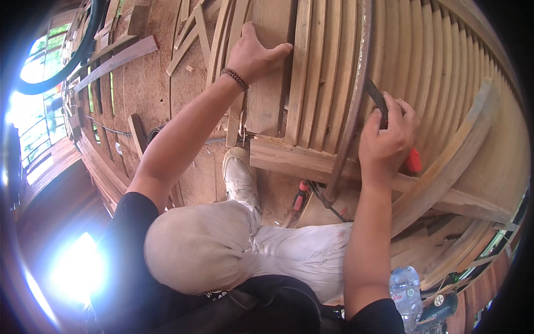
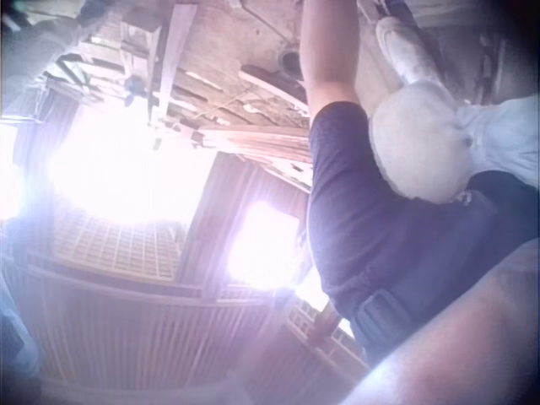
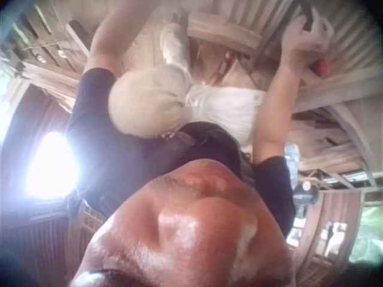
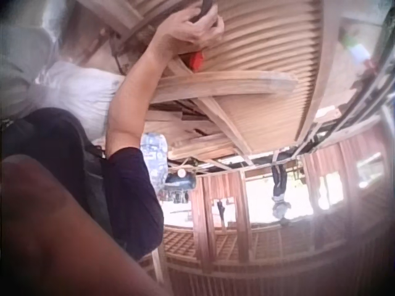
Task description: The person assembles a wooden slatted structure by fitting thin wooden strips into a frame. They use a utility knife to trim the strips and apply wood glue to secure them in place.
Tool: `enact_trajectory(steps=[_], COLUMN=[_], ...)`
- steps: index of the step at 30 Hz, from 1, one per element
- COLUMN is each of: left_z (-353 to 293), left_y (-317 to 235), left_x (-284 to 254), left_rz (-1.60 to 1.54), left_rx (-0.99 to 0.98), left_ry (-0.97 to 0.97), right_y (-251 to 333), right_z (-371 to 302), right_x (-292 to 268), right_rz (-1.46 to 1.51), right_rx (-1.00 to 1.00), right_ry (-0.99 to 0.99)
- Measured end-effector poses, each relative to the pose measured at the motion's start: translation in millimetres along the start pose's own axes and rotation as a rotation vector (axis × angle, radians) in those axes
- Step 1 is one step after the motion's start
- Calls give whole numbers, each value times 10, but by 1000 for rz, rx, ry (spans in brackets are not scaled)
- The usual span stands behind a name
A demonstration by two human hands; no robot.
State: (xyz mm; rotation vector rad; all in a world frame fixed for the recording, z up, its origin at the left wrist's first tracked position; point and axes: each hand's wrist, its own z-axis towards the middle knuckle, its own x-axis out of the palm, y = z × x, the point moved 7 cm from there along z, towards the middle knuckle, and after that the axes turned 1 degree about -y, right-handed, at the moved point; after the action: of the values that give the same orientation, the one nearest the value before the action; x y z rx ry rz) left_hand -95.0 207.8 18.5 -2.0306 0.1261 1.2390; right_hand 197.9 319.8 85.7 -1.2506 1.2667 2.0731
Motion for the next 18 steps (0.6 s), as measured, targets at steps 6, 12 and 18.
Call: enact_trajectory(steps=[6,12,18], left_z=[52,9,-29], left_y=[163,138,-44], left_x=[-409,-524,-327], left_rz=[193,-242,-120], left_rx=[113,-22,-39], left_ry=[42,210,177], right_y=[17,46,52], right_z=[-25,-14,-14], right_x=[-53,-59,-38], right_rz=[17,24,-45], right_rx=[-58,-26,-54], right_ry=[-11,-25,-40])
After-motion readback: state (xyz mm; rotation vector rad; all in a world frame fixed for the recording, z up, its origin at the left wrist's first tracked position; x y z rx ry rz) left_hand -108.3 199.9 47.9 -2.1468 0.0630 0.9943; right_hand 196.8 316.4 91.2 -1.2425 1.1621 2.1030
